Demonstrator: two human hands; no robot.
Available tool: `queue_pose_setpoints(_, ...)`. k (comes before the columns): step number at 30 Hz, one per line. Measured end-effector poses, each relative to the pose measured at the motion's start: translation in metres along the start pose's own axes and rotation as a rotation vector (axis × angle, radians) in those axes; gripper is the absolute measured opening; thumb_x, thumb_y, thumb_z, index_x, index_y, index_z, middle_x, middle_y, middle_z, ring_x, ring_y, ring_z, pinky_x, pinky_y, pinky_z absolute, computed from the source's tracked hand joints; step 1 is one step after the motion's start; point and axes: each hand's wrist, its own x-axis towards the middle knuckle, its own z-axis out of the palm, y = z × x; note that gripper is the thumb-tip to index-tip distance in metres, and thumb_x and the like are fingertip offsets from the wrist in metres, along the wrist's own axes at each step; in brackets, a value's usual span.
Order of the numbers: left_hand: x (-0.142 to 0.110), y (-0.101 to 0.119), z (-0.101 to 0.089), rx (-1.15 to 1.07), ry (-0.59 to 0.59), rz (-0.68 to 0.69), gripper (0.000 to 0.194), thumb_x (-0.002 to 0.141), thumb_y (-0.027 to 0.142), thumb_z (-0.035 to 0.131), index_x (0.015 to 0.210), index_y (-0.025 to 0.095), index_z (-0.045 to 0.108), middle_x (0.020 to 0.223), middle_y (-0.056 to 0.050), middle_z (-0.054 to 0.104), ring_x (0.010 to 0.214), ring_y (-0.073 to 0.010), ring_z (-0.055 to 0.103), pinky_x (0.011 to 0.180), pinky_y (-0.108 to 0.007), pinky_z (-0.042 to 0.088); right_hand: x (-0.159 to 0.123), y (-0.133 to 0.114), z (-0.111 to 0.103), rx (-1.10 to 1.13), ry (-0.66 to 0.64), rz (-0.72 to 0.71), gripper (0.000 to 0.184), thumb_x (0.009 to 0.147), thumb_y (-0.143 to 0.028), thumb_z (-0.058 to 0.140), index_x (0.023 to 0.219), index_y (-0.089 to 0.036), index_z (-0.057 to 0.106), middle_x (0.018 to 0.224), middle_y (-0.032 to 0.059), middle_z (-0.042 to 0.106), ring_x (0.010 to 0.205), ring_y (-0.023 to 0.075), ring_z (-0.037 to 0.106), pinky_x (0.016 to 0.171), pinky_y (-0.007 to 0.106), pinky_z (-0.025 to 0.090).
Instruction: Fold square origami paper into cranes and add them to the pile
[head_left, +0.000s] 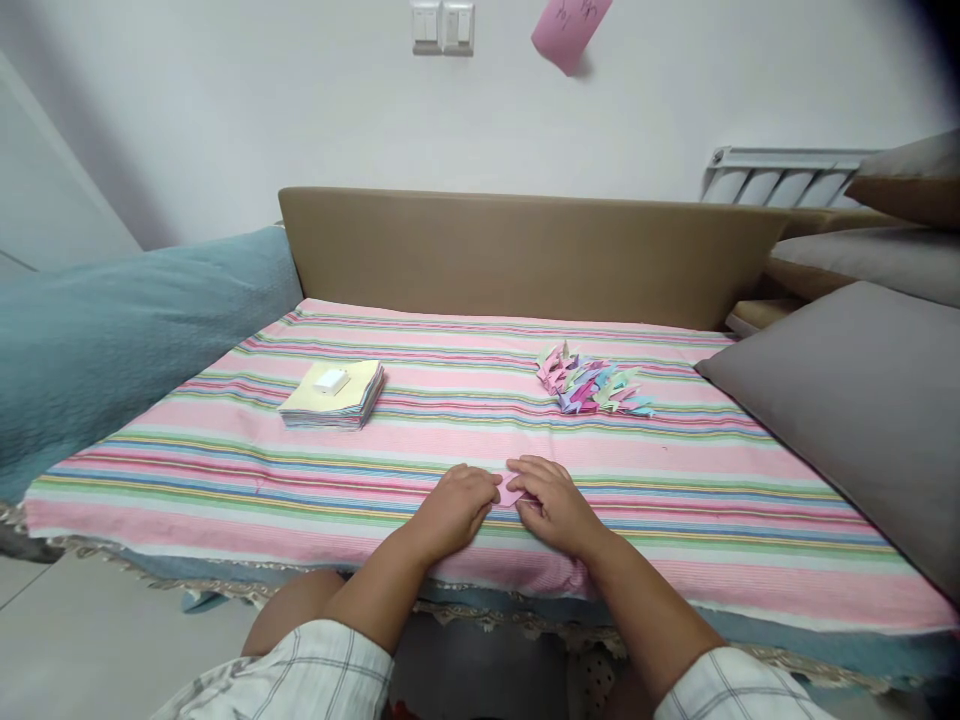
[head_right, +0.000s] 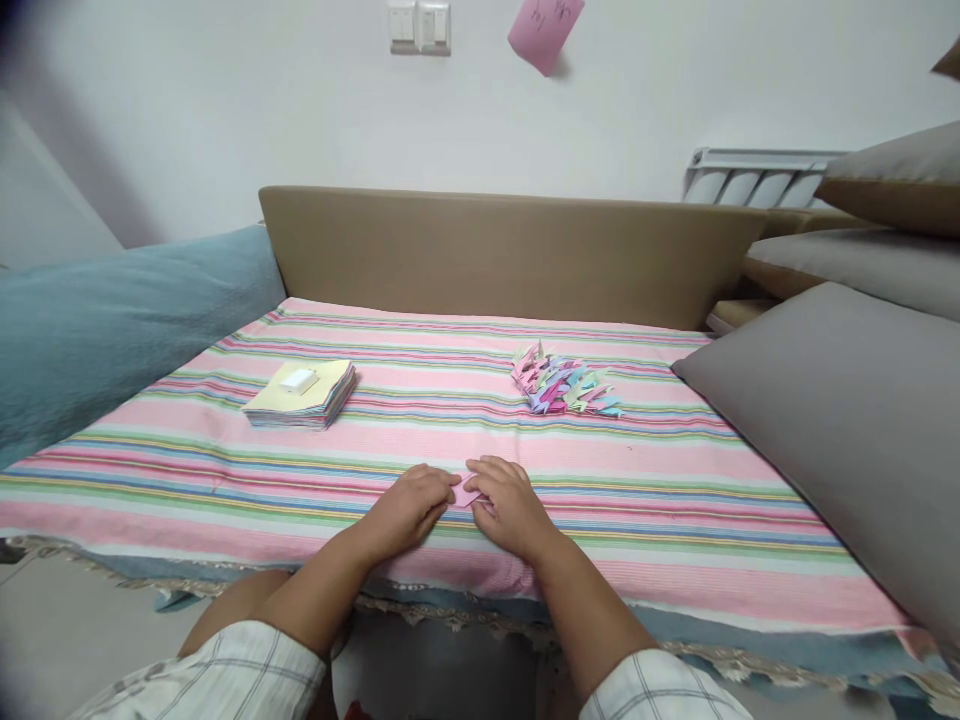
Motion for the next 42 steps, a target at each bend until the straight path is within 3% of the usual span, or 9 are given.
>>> queue_pose_setpoints(5, 0.0, -0.002, 0.0, 0.076, 0.007, -0.039, 0.024, 0.083, 0.012, 0.044, 0.094, 0.025, 0.061, 0.116, -0.002, 0.063, 0.113, -0.0177, 0.05, 0.103, -0.043, 0.028, 0.001, -0.003, 0.001, -0.001, -0.035, 0.026, 0.013, 0.078, -0.023, 0.056, 0.088, -0.023, 0.064, 0.11, 0.0055, 0.065, 0.101, 0.0211, 0.054, 0.089, 0.04, 0.036)
queue_pose_setpoints(13, 0.003, -0.004, 0.003, -0.015, 0.091, -0.103, 0.011, 0.075, 0.02, 0.058, 0.086, 0.021, 0.06, 0.106, -0.003, 0.067, 0.099, -0.019, 0.057, 0.091, -0.035, 0.04, 0.002, -0.003, 0.002, 0.042, -0.049, 0.077, 0.009, 0.081, -0.027, 0.058, 0.085, -0.023, 0.064, 0.11, 0.0057, 0.064, 0.1, 0.0207, 0.054, 0.087, 0.039, 0.037)
queue_pose_setpoints(21, 0.005, -0.005, 0.003, -0.02, 0.101, -0.118, 0.004, 0.078, 0.022, 0.057, 0.076, 0.02, 0.06, 0.097, -0.004, 0.068, 0.095, -0.0195, 0.059, 0.088, -0.034, 0.041, 0.004, -0.005, 0.002, 0.09, -0.052, 0.139, 0.009, 0.082, -0.025, 0.056, 0.079, -0.022, 0.064, 0.108, 0.0044, 0.065, 0.1, 0.0196, 0.054, 0.087, 0.037, 0.037)
queue_pose_setpoints(31, 0.007, -0.007, 0.006, -0.064, 0.145, -0.197, 0.011, 0.077, 0.021, 0.058, 0.066, 0.019, 0.057, 0.097, -0.003, 0.069, 0.09, -0.0191, 0.059, 0.084, -0.033, 0.043, 0.011, -0.009, 0.006, 0.142, -0.005, 0.273, 0.012, 0.077, -0.023, 0.056, 0.066, -0.022, 0.061, 0.099, 0.002, 0.068, 0.097, 0.0199, 0.056, 0.084, 0.035, 0.037)
queue_pose_setpoints(42, 0.012, -0.005, 0.013, -0.02, 0.123, -0.3, 0.011, 0.072, 0.017, 0.057, 0.061, 0.019, 0.055, 0.083, -0.002, 0.067, 0.085, -0.0186, 0.058, 0.082, -0.031, 0.041, 0.017, -0.012, 0.016, 0.117, 0.049, 0.362, 0.01, 0.07, -0.019, 0.055, 0.06, -0.022, 0.055, 0.093, 0.0012, 0.067, 0.09, 0.0199, 0.056, 0.084, 0.034, 0.037)
